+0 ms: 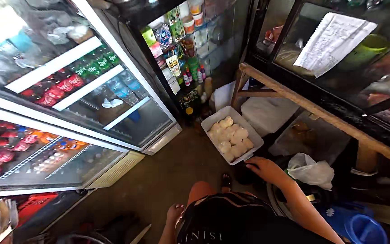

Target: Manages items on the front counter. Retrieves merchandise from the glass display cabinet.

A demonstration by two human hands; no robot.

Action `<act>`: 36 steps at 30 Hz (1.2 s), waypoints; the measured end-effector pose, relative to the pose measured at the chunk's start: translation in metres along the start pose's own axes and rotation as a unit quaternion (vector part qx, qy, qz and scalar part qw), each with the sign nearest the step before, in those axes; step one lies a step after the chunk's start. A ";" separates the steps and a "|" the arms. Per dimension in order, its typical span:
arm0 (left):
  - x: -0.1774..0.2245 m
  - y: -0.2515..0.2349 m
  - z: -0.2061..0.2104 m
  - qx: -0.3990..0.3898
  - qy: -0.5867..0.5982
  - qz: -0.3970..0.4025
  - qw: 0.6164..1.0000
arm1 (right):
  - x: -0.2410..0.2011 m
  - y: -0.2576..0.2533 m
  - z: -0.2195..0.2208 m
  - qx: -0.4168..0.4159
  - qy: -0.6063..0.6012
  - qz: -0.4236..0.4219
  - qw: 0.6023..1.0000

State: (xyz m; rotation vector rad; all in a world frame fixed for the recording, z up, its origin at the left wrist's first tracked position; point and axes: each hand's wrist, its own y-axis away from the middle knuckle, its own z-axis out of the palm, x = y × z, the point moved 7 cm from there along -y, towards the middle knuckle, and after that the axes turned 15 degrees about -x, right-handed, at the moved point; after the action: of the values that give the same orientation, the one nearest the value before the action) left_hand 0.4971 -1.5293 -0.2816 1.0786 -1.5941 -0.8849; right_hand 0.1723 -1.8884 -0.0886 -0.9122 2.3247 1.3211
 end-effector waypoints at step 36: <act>0.077 -0.076 -0.108 -0.111 -0.016 -0.028 0.993 | 0.011 -0.018 0.004 0.048 -0.128 0.128 0.982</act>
State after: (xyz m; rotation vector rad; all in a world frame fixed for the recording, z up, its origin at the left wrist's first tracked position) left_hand 0.6093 -1.6328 -0.2989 0.9585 -1.4583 -1.0943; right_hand 0.1764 -1.8960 -0.1083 -0.3944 2.3324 1.3189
